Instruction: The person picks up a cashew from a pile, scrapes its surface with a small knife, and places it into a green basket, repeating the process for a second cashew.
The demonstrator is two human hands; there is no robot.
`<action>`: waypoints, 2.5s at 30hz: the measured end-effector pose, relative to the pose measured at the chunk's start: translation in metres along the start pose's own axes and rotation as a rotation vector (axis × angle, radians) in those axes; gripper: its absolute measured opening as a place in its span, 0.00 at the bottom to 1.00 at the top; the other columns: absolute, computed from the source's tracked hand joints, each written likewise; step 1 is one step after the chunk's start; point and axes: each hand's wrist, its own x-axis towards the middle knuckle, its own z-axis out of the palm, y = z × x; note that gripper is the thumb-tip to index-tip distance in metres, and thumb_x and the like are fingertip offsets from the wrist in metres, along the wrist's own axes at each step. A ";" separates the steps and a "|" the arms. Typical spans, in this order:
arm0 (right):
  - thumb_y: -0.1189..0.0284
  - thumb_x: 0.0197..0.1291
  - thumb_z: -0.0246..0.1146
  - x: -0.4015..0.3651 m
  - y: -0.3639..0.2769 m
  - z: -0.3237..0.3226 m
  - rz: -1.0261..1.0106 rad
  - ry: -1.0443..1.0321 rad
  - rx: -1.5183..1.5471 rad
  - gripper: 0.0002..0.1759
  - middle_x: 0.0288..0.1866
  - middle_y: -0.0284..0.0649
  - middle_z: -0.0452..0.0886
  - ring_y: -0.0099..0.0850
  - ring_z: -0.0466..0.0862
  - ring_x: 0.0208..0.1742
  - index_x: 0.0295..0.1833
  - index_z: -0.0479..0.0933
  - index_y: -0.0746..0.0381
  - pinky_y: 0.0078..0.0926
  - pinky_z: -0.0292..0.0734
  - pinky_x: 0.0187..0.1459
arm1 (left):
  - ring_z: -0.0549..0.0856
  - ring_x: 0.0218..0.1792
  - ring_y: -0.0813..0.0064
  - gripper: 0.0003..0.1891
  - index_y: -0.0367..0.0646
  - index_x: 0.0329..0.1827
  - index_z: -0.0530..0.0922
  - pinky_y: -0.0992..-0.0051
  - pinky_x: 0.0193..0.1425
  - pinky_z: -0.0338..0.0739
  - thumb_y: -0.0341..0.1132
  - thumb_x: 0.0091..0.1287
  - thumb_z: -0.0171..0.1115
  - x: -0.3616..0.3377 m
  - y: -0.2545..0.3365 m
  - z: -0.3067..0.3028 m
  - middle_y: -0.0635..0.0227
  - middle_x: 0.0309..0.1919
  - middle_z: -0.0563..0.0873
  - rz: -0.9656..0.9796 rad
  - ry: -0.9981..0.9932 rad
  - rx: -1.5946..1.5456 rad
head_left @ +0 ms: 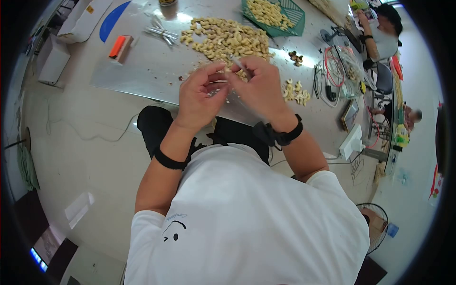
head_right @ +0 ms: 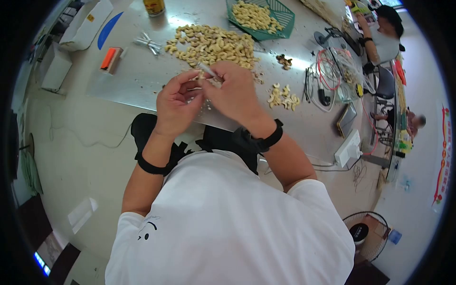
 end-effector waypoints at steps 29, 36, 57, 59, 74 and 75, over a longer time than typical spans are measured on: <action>0.71 0.70 0.65 -0.071 0.030 -0.047 0.141 -0.262 0.178 0.09 0.32 0.47 0.85 0.40 0.83 0.30 0.48 0.84 0.65 0.34 0.77 0.36 | 0.88 0.50 0.78 0.17 0.37 0.46 0.77 0.76 0.56 0.86 0.13 0.61 0.73 -0.016 -0.004 0.010 0.56 0.55 0.88 -0.145 -0.164 -0.166; 0.70 0.70 0.64 -0.069 0.028 -0.050 0.068 -0.275 0.041 0.09 0.33 0.49 0.86 0.48 0.85 0.33 0.48 0.84 0.64 0.40 0.78 0.37 | 0.88 0.51 0.77 0.19 0.40 0.49 0.75 0.76 0.55 0.85 0.14 0.62 0.74 -0.014 0.002 0.006 0.54 0.55 0.89 -0.152 -0.184 -0.113; 0.72 0.66 0.66 -0.071 0.021 -0.050 0.035 -0.201 -0.001 0.08 0.32 0.50 0.85 0.50 0.85 0.33 0.45 0.85 0.65 0.40 0.79 0.36 | 0.90 0.57 0.68 0.12 0.38 0.40 0.79 0.72 0.59 0.88 0.14 0.63 0.73 -0.016 0.009 0.006 0.51 0.50 0.91 -0.179 -0.152 -0.091; 0.72 0.66 0.67 -0.072 0.023 -0.048 -0.034 -0.156 -0.024 0.08 0.33 0.49 0.86 0.50 0.85 0.34 0.45 0.85 0.65 0.40 0.80 0.36 | 0.90 0.57 0.67 0.12 0.38 0.40 0.79 0.71 0.59 0.88 0.14 0.63 0.72 -0.015 0.010 0.007 0.52 0.49 0.91 -0.200 -0.142 -0.077; 0.72 0.65 0.69 -0.078 0.026 -0.037 -0.107 0.027 -0.123 0.08 0.37 0.44 0.88 0.44 0.88 0.33 0.48 0.87 0.61 0.36 0.81 0.34 | 0.93 0.45 0.68 0.09 0.36 0.41 0.78 0.72 0.50 0.91 0.17 0.66 0.70 -0.014 0.010 0.003 0.57 0.45 0.89 -0.353 -0.095 -0.297; 0.72 0.65 0.69 -0.078 0.027 -0.036 -0.080 0.029 -0.077 0.08 0.37 0.44 0.88 0.44 0.88 0.33 0.47 0.87 0.62 0.36 0.81 0.34 | 0.93 0.45 0.66 0.09 0.37 0.42 0.78 0.70 0.50 0.91 0.17 0.67 0.69 -0.014 0.010 0.002 0.56 0.47 0.89 -0.352 -0.101 -0.293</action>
